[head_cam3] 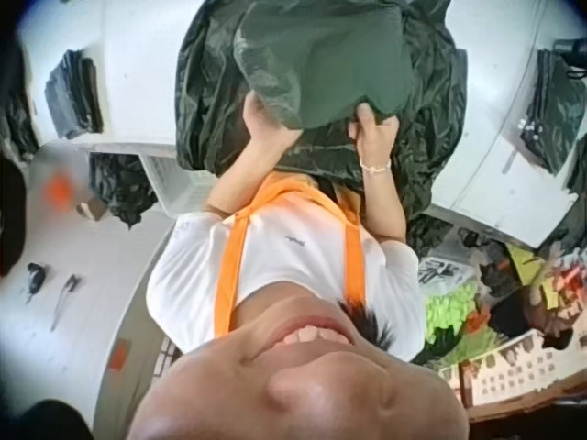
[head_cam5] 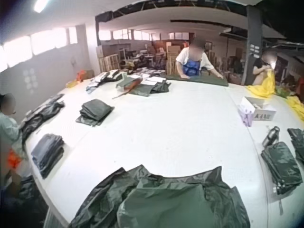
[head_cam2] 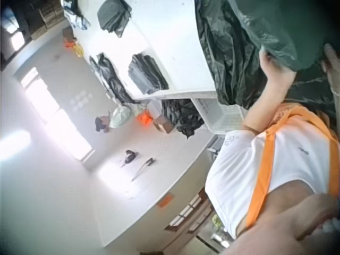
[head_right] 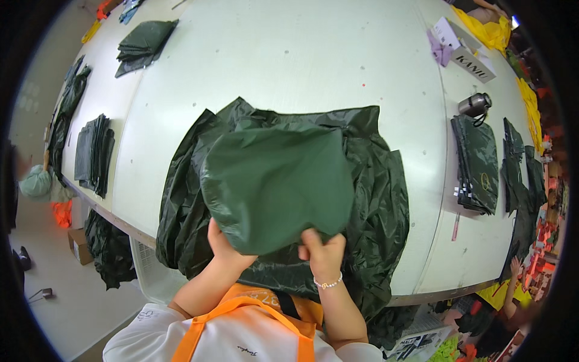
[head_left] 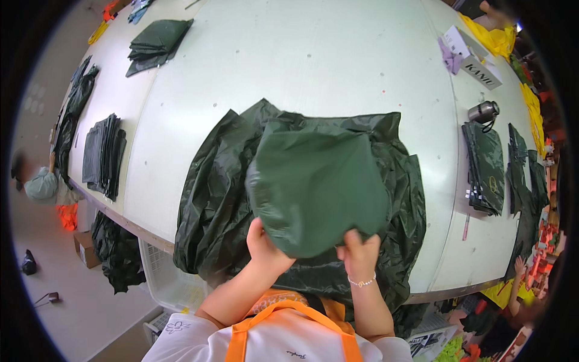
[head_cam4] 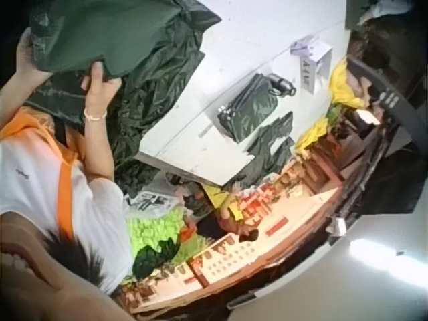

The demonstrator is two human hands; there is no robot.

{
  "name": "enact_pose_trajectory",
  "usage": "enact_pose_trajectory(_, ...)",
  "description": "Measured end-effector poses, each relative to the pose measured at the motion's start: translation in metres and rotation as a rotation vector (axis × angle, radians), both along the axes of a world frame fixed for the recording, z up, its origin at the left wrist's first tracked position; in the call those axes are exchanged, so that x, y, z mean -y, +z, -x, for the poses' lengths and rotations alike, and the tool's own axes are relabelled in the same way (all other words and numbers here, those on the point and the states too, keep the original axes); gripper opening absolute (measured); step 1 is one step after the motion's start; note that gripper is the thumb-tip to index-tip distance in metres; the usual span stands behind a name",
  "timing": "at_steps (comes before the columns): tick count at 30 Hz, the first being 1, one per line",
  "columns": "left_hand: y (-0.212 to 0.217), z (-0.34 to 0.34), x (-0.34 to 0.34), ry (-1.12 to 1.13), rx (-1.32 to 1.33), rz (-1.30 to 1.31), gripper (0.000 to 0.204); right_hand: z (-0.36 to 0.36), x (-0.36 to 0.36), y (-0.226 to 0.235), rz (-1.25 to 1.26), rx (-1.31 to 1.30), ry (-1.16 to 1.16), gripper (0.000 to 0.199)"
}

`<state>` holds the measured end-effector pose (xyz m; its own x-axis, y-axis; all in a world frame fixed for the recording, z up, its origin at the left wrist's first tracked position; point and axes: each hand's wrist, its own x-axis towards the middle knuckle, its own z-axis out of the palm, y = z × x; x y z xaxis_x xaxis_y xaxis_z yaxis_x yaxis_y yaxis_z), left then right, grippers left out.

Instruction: The person folds a dark green jacket on a white table. They smooth the fabric, fold the sleeves inward, fold the body in half, and then fold it into a compact rectangle before placing it on a stack.

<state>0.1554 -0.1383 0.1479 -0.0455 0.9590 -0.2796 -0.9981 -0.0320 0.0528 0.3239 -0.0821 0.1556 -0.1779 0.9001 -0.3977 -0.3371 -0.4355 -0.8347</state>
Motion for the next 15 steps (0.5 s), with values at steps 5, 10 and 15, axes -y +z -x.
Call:
enact_pose_trajectory(5,0.015,-0.033,0.011,-0.106,-0.708,0.239,0.036,-0.013,0.0,0.005,0.059,0.385,-0.25,0.015)
enact_pose_trajectory(10,-0.015,-0.032,0.027,-0.06,-0.721,0.491,0.018,-0.062,0.006,-0.008,-0.173,1.117,0.259,0.024)
enact_pose_trajectory(15,-0.012,-0.025,0.035,-0.242,-1.039,0.54,0.016,-0.004,-0.024,0.072,-1.177,0.911,0.552,0.043)
